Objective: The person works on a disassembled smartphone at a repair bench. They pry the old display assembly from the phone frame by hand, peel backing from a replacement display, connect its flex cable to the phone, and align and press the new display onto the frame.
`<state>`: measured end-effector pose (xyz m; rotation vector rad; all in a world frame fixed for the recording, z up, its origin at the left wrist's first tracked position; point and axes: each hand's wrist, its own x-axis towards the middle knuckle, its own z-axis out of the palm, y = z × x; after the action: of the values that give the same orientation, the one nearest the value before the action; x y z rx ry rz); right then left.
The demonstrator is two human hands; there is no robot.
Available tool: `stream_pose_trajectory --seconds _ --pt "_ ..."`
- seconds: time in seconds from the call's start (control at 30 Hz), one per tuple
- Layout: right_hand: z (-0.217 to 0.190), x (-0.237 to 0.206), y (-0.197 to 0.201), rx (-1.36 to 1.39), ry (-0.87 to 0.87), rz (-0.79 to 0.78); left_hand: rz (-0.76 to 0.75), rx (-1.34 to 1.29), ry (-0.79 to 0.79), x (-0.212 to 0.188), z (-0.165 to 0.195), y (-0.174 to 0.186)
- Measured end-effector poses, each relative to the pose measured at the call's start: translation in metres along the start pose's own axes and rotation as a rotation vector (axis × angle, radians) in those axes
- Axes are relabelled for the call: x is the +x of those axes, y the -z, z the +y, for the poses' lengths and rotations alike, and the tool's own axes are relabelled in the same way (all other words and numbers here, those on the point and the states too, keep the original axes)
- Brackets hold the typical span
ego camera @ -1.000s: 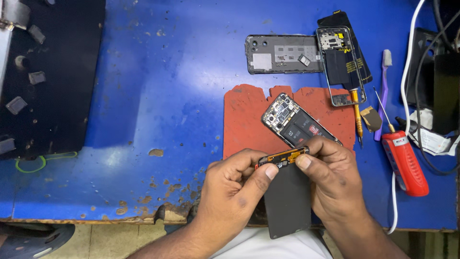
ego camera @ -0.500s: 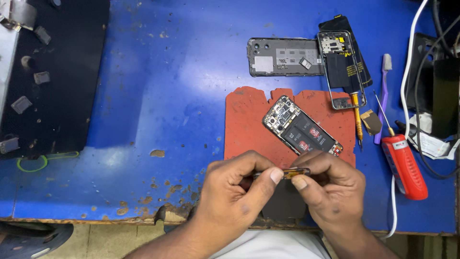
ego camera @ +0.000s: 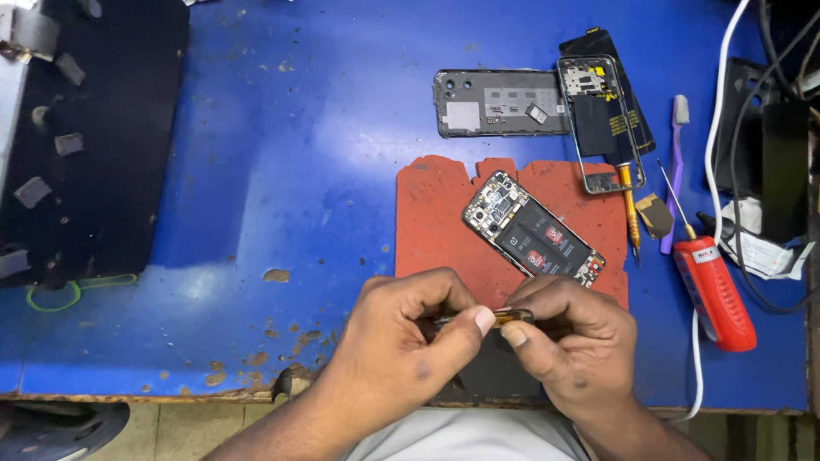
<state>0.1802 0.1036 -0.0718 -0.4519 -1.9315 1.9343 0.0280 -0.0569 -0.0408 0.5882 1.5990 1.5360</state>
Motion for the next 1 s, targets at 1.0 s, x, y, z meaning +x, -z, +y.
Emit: stream_pose_trajectory --seconds 1.0 --pt "-0.031 0.0 0.072 -0.688 0.512 -0.184 -0.259 -0.577 0.326 0.021 -0.021 -0.039"
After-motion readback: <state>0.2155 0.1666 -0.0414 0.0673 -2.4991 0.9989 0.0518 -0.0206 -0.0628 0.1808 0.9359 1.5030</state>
